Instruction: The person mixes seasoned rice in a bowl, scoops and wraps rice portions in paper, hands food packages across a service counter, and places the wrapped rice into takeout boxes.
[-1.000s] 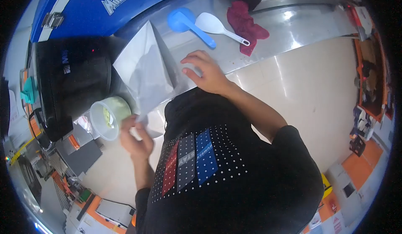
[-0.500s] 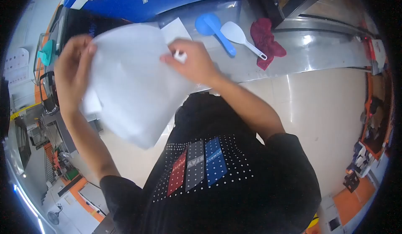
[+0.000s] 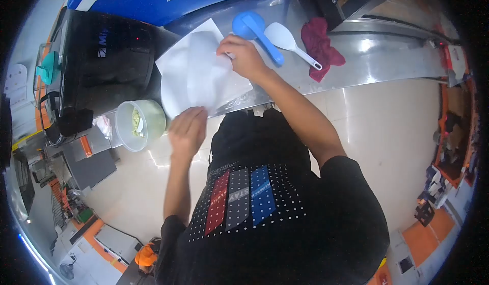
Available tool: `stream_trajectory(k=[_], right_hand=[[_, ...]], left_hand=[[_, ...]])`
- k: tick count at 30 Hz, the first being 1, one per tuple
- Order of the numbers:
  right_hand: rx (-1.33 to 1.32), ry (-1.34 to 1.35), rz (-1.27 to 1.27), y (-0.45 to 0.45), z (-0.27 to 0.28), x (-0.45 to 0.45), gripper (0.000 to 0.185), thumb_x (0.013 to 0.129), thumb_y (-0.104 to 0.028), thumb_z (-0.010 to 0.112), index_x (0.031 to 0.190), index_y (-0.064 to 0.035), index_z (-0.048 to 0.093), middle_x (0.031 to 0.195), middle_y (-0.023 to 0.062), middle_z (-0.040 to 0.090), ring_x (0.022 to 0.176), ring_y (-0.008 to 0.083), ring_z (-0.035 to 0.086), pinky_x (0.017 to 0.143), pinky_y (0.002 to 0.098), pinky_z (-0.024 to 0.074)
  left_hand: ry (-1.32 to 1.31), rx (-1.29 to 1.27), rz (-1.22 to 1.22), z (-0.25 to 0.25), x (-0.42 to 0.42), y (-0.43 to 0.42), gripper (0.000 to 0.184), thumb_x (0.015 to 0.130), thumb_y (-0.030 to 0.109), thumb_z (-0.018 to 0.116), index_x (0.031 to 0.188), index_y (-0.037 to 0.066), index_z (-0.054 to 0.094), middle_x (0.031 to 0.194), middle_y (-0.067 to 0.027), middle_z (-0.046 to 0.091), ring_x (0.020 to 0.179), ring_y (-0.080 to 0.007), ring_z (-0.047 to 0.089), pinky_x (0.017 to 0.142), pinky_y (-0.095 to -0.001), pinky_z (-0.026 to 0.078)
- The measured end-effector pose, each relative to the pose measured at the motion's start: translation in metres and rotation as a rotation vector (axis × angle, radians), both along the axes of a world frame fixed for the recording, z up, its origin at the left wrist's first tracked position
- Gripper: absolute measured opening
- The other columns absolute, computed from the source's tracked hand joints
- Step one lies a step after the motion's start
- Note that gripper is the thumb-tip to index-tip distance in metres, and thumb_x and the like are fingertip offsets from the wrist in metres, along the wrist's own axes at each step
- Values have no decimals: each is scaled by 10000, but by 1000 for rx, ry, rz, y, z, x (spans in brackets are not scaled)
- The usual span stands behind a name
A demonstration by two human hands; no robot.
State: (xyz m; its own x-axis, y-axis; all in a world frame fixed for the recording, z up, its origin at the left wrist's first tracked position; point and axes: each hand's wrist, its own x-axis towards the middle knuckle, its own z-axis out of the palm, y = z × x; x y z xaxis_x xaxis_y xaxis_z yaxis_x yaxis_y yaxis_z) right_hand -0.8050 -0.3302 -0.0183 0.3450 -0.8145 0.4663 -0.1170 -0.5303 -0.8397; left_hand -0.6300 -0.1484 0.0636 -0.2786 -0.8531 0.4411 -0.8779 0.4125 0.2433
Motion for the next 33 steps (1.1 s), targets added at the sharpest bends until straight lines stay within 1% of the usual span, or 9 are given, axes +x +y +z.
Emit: stream_trajectory(k=[4,9,12,14,15,17,19,24,33], right_hand=[[-83,237,45,0,-48,-1,211,752,63,657,927,-47,702,1029,79,653,948,279,649,808,329,522],[-171,322,-83,30,-14,-14,241,777,12,665,1004,-66,687,1113,95,623,1029,298,622,837,343,517],[-65,308,80,60,-1,-37,324,759,-77,719,1077,-87,659,1142,92,597,1090,289,580,894,381,494],[-236,447,342,76,0,-47,330,733,-169,772,1035,-90,667,1116,67,594,1126,271,559,953,408,454],[-219,467,348,81,-13,-48,345,698,-191,783,1007,-92,663,1105,51,590,1158,256,542,990,419,424],[-269,493,333,81,-27,-50,309,709,-176,755,991,-92,660,1082,46,599,1137,250,551,971,413,433],[-318,513,320,78,-32,-47,274,720,-160,727,976,-92,657,1060,41,609,1116,244,560,953,407,442],[-258,519,213,73,-33,-35,103,780,-120,622,880,-94,624,915,42,635,991,231,600,840,384,481],[-163,457,168,68,-33,-28,53,837,-109,622,863,-63,627,924,78,646,916,280,631,793,412,506]], left_hand=[[68,75,79,-81,-9,7,131,762,20,685,893,19,679,967,-103,700,921,-277,680,803,-379,539],[27,94,185,-91,7,-5,166,767,11,667,932,15,679,959,-130,699,918,-303,676,827,-401,538],[48,127,184,-88,6,-14,167,779,11,684,945,30,690,998,-131,697,940,-306,670,843,-403,534],[63,138,147,-85,4,-13,173,774,9,683,944,43,689,1041,-133,688,973,-311,660,859,-414,526],[36,133,74,-84,4,-13,181,764,5,683,937,58,693,1098,-129,670,1012,-315,644,884,-439,510],[5,123,-13,-88,6,-11,190,753,2,684,929,73,697,1155,-124,652,1051,-320,628,908,-464,494],[20,150,-58,-106,14,0,248,743,27,675,965,131,713,1258,-91,603,1183,-287,560,999,-528,403],[-49,150,-23,-88,3,-4,259,746,85,702,998,138,724,1253,-74,611,1186,-275,555,1009,-503,392],[-151,154,-41,-88,7,-12,212,813,156,704,1022,124,722,1283,-57,598,1196,-264,546,1025,-492,369]])
